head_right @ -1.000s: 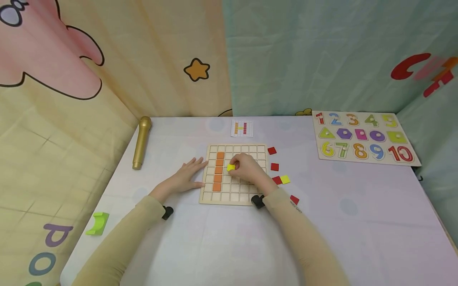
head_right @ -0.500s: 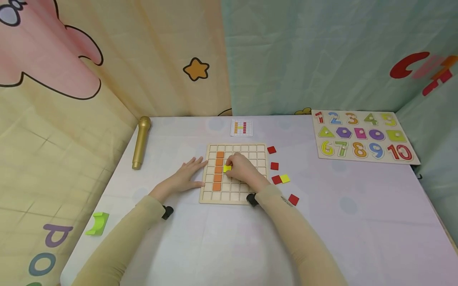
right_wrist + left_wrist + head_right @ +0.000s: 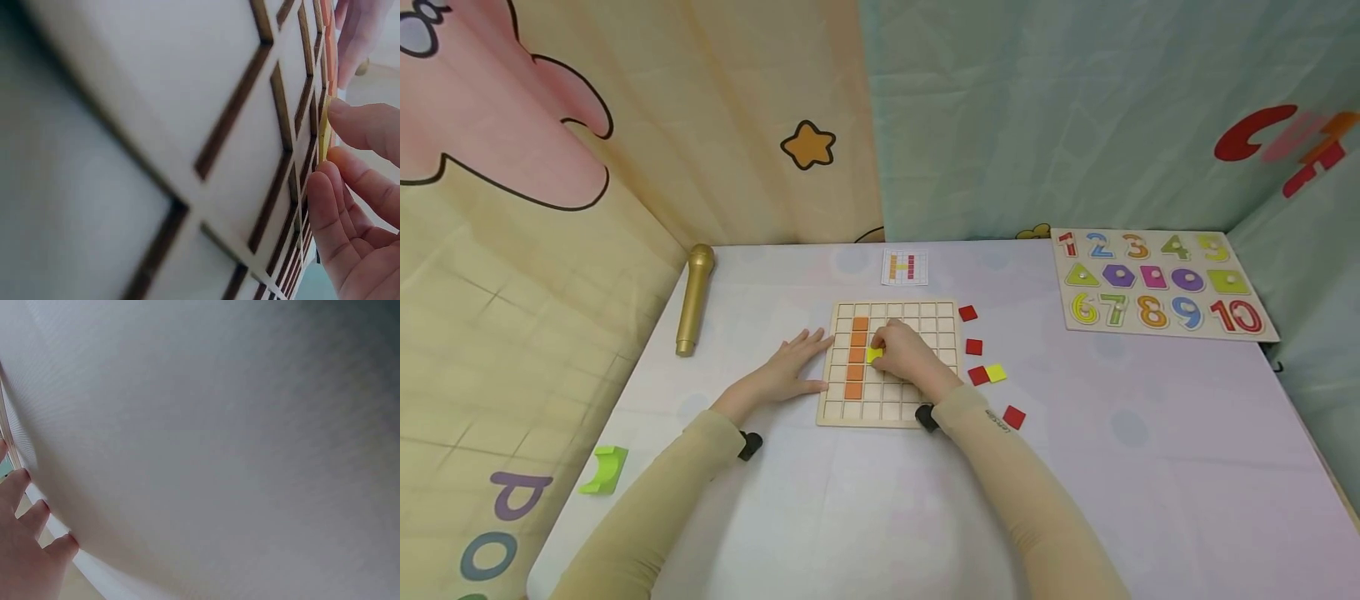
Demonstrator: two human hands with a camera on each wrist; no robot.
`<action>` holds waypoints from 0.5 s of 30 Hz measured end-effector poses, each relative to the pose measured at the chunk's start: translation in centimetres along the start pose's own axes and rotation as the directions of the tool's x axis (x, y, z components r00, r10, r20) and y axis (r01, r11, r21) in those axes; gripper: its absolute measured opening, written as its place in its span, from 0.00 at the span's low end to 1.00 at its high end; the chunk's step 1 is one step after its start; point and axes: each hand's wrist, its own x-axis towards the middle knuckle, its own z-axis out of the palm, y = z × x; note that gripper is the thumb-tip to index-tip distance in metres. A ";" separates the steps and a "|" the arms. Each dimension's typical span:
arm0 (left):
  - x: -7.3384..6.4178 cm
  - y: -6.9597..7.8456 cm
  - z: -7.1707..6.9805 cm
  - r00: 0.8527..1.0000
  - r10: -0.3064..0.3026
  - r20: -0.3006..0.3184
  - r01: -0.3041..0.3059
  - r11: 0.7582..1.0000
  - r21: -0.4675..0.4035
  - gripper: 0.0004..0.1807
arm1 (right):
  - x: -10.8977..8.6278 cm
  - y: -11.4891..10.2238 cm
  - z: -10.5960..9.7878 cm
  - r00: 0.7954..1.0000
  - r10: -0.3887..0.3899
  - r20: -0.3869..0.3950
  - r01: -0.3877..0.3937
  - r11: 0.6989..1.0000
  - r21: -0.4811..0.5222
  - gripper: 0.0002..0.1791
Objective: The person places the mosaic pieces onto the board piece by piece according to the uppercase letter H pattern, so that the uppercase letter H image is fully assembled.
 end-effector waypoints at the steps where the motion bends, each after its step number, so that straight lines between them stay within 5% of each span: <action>1: 0.0 0.0 0.0 1.000 -0.004 0.001 0.004 1.000 -0.004 0.48 | -0.1 0.0 -0.1 1.000 0.002 0.000 -0.002 1.000 0.005 0.16; 7: 0.0 -0.1 0.0 1.000 -0.023 0.007 0.023 1.000 -0.018 0.48 | -2.0 1.0 -1.7 0.999 0.032 -0.029 -0.030 0.996 0.089 0.16; 15: -0.1 -0.3 0.2 1.000 0.002 -0.007 -0.002 1.000 -0.006 0.47 | -7.7 6.6 -5.0 0.987 0.111 -0.118 -0.087 0.978 0.191 0.19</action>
